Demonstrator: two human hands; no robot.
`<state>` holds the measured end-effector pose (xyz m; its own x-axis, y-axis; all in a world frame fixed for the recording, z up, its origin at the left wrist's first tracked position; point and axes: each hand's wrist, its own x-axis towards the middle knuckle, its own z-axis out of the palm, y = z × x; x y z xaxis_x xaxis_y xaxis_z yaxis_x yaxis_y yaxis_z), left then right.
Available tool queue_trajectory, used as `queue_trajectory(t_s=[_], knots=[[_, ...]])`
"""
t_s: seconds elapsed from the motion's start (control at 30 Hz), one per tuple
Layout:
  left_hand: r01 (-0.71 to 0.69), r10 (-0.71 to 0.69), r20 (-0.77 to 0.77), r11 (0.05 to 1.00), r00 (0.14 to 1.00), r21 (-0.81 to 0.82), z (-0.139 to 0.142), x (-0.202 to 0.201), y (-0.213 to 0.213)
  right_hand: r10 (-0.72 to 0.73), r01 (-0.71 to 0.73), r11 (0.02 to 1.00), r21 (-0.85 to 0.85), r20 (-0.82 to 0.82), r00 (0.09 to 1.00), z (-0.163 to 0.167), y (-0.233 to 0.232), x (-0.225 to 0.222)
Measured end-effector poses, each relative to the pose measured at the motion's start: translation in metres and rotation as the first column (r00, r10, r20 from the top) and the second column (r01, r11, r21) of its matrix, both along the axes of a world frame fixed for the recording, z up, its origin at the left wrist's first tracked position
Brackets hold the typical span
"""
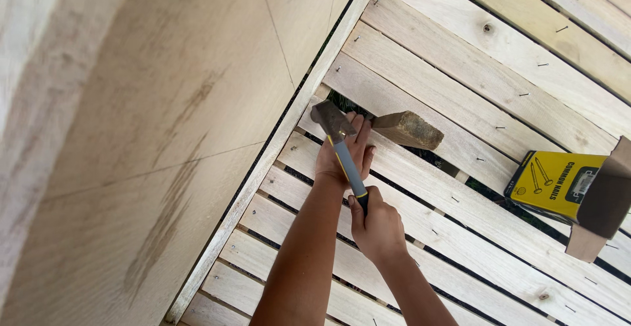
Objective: The person hammers protruding nails flush into the slats of a wooden frame outdoors, using a scrap wood block at times to press or position slats. They take nails from a cardboard nail box, work across different slats, and reposition the frame while hammering.
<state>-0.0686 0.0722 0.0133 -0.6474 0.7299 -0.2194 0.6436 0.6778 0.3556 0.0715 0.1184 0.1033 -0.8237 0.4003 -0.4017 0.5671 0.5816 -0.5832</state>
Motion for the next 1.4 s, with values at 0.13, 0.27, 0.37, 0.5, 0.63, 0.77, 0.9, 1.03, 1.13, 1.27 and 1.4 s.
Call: queue_trajectory(t_s=[0.13,0.27,0.37,0.5,0.63,0.77,0.9,1.03,1.13,1.27,1.4], knots=[[0.002,0.006,-0.168,0.999,0.986,0.046,0.001,0.001,0.0,-0.13,0.122,0.99,-0.067,-0.143,0.981,0.004,0.001,0.001],[0.002,0.009,-0.127,0.996,0.992,0.084,0.005,0.001,-0.003,-0.099,0.092,0.995,-0.049,-0.148,0.984,0.006,-0.002,0.006],[-0.025,0.029,-0.045,0.996,0.999,0.088,0.006,0.001,-0.005,-0.001,-0.004,0.999,0.032,0.148,0.989,0.003,-0.002,-0.005],[-0.074,0.08,-0.028,0.98,0.996,0.183,0.005,-0.001,-0.002,-0.05,0.049,0.999,0.012,0.067,0.996,0.015,0.0,-0.013],[-0.004,0.006,-0.041,0.999,0.999,0.038,0.007,0.0,-0.002,-0.018,0.016,1.0,-0.01,-0.169,0.985,0.03,-0.006,-0.014],[-0.025,0.055,-0.176,0.986,0.983,0.165,0.018,-0.001,-0.006,0.064,-0.082,0.995,0.051,0.286,0.956,0.023,-0.006,-0.025],[-0.069,0.101,-0.117,0.966,0.988,0.248,0.031,-0.002,-0.007,-0.004,-0.001,1.0,0.025,0.203,0.979,0.023,0.0,-0.013],[-0.036,0.036,0.095,0.999,0.995,-0.006,0.038,-0.005,-0.007,-0.01,0.013,0.999,0.037,-0.088,0.996,0.019,-0.002,-0.009],[0.011,0.006,-0.148,0.994,0.989,0.112,0.043,-0.008,-0.007,0.097,-0.135,0.982,0.136,0.258,0.961,0.001,0.0,-0.029],[0.016,0.002,-0.106,0.986,0.994,0.168,0.055,0.006,-0.018,-0.012,0.004,0.999,0.044,0.179,0.984,0.0,0.01,-0.009],[-0.144,0.164,-0.085,0.968,0.983,0.207,0.056,0.047,-0.06,-0.191,0.189,0.981,0.034,0.19,0.963,0.022,0.007,0.045]])
